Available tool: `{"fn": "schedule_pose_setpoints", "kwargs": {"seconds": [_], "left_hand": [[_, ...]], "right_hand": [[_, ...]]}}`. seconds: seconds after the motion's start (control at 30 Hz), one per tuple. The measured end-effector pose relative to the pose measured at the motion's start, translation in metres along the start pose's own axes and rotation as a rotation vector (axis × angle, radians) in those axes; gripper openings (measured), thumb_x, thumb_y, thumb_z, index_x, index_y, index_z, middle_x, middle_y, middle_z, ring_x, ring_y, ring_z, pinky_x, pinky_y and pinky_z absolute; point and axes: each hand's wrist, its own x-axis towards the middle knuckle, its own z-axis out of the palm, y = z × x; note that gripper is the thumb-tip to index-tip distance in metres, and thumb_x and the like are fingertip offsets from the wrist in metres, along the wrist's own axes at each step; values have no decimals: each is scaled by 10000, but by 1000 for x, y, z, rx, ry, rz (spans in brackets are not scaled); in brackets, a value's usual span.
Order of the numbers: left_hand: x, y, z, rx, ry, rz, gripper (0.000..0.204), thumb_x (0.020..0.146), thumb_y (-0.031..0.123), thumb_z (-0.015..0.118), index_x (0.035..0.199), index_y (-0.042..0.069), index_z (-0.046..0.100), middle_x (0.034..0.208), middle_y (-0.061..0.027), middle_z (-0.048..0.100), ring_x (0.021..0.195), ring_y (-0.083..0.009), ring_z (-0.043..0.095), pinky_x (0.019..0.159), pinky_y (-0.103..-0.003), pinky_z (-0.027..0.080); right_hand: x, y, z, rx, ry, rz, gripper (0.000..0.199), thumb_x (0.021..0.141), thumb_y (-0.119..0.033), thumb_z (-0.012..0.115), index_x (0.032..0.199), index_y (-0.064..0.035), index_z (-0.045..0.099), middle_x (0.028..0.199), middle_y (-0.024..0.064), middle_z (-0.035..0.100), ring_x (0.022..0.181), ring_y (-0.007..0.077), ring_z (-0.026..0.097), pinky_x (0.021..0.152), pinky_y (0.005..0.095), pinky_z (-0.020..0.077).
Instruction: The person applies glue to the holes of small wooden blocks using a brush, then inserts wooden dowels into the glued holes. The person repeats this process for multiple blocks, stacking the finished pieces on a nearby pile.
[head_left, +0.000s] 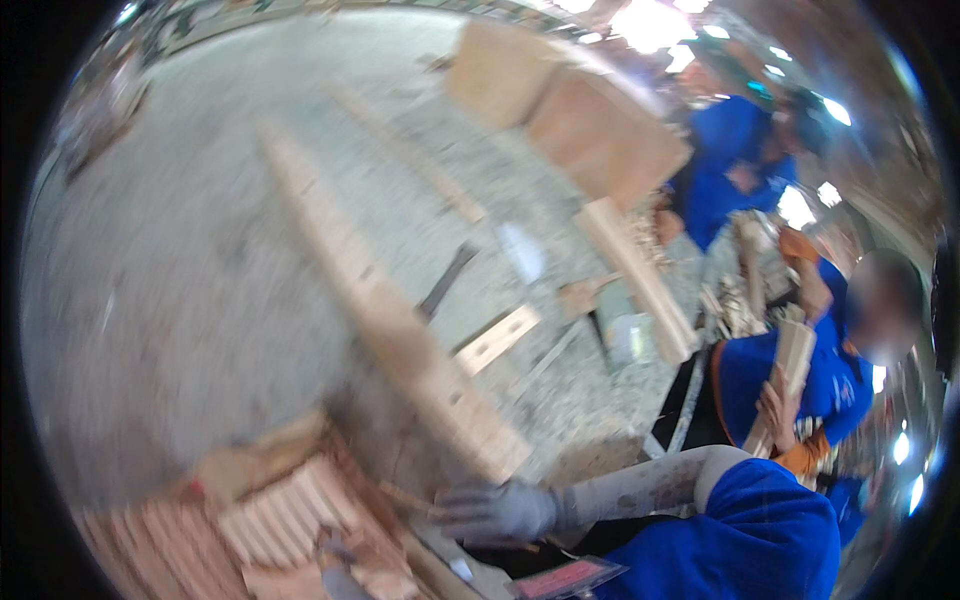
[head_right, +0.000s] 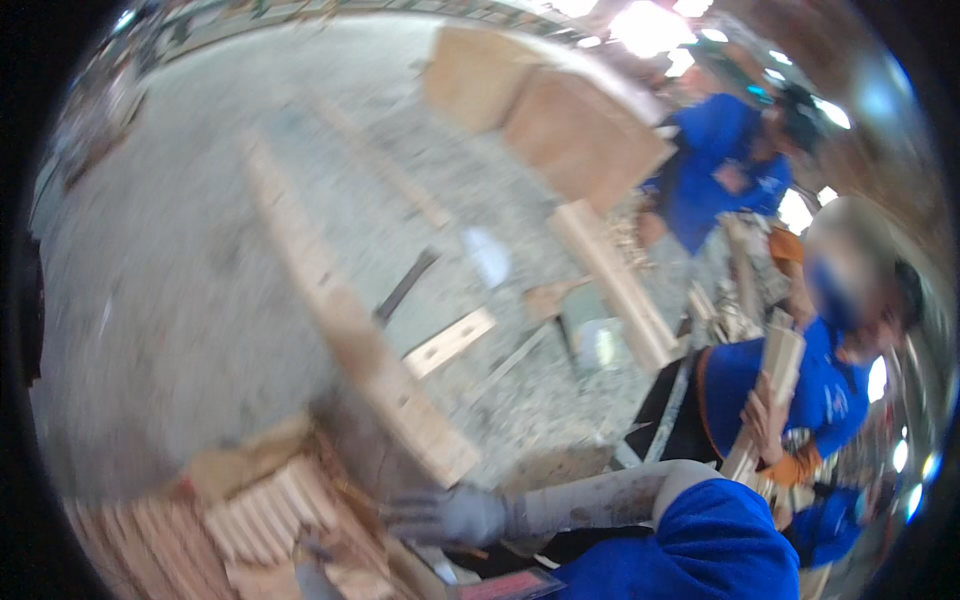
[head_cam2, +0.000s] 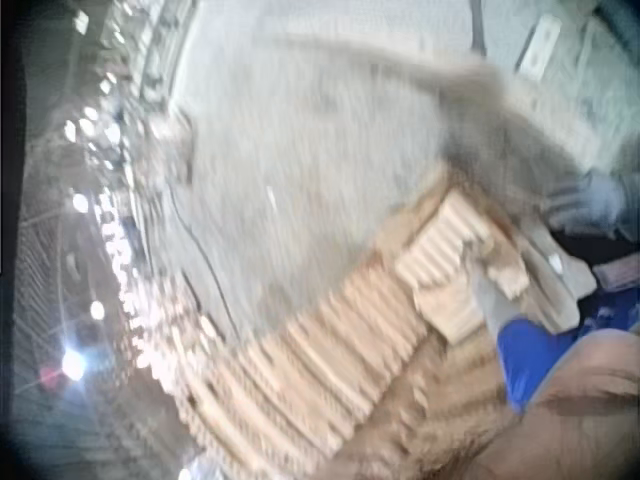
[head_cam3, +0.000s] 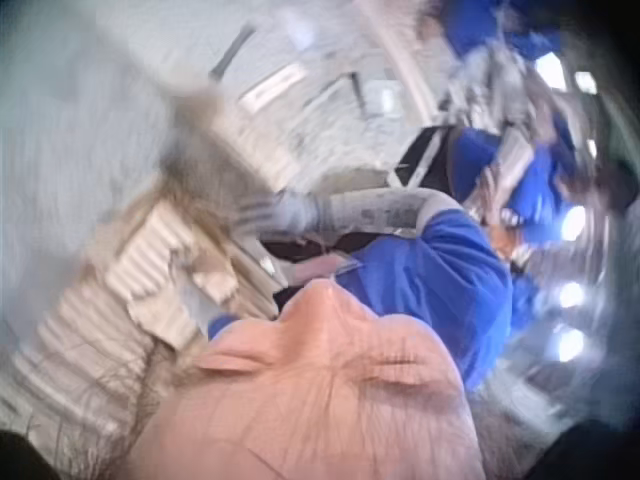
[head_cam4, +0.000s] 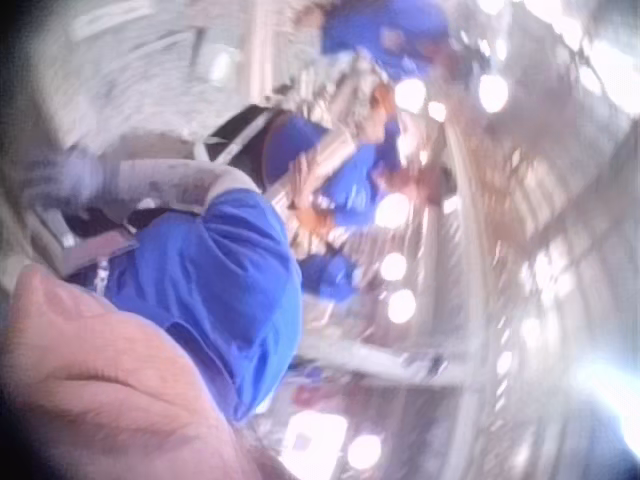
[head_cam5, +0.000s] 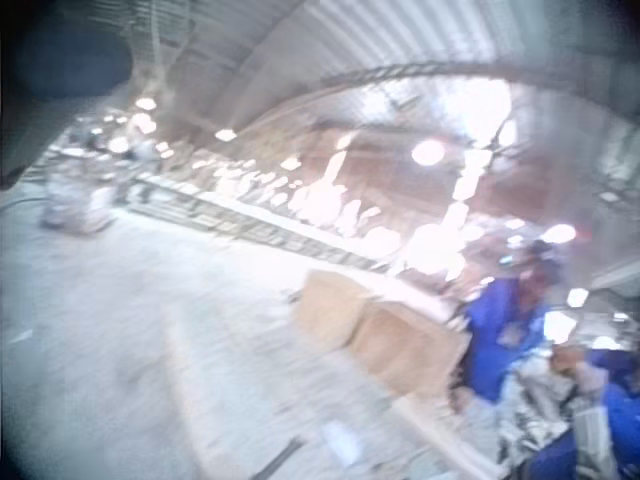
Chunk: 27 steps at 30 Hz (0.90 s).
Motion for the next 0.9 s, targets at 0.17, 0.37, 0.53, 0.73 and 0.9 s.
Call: {"fn": "schedule_pose_setpoints", "kwargs": {"seconds": [0.17, 0.37, 0.53, 0.73, 0.9], "left_hand": [[50, 34, -34, 236, -60, 113, 548, 697, 279, 563, 1212, 123, 462, 1234, -166, 475, 1123, -338, 454, 929, -496, 346], [92, 56, -48, 345, -91, 167, 551, 678, 294, 584, 1195, 138, 474, 1235, -163, 471, 1131, -339, 442, 935, -495, 339], [109, 63, -48, 397, -125, 210, 553, 663, 306, 601, 1180, 150, 484, 1236, -161, 468, 1138, -340, 432, 940, -494, 334], [117, 61, -46, 425, -152, 219, 556, 644, 321, 621, 1162, 165, 497, 1237, -158, 464, 1145, -341, 420, 946, -493, 327], [108, 49, -43, 418, -154, 199, 558, 628, 333, 638, 1148, 178, 507, 1238, -156, 461, 1152, -343, 410, 951, -492, 321]], "right_hand": [[0, -11, -1, 82, 96, 63, 478, 837, -233, 522, 1276, -86, 406, 1295, 139, 427, 1185, 316, 418, 892, 394, 440], [0, -5, -3, 338, 262, -21, 414, 900, -230, 438, 1261, -31, 395, 1216, 185, 450, 1097, 380, 451, 860, 452, 430], [3, 5, 11, 292, 315, -180, 408, 904, -211, 420, 1260, -15, 390, 1188, 214, 446, 1098, 404, 429, 868, 479, 404], [1, 6, 13, 237, 318, -139, 387, 902, -222, 432, 1231, -17, 418, 1159, 219, 454, 1092, 400, 431, 871, 482, 401], [-1, -4, 3, 671, 382, -4, 367, 903, -210, 430, 1214, -17, 432, 1161, 220, 457, 1090, 400, 436, 873, 481, 407]]}}
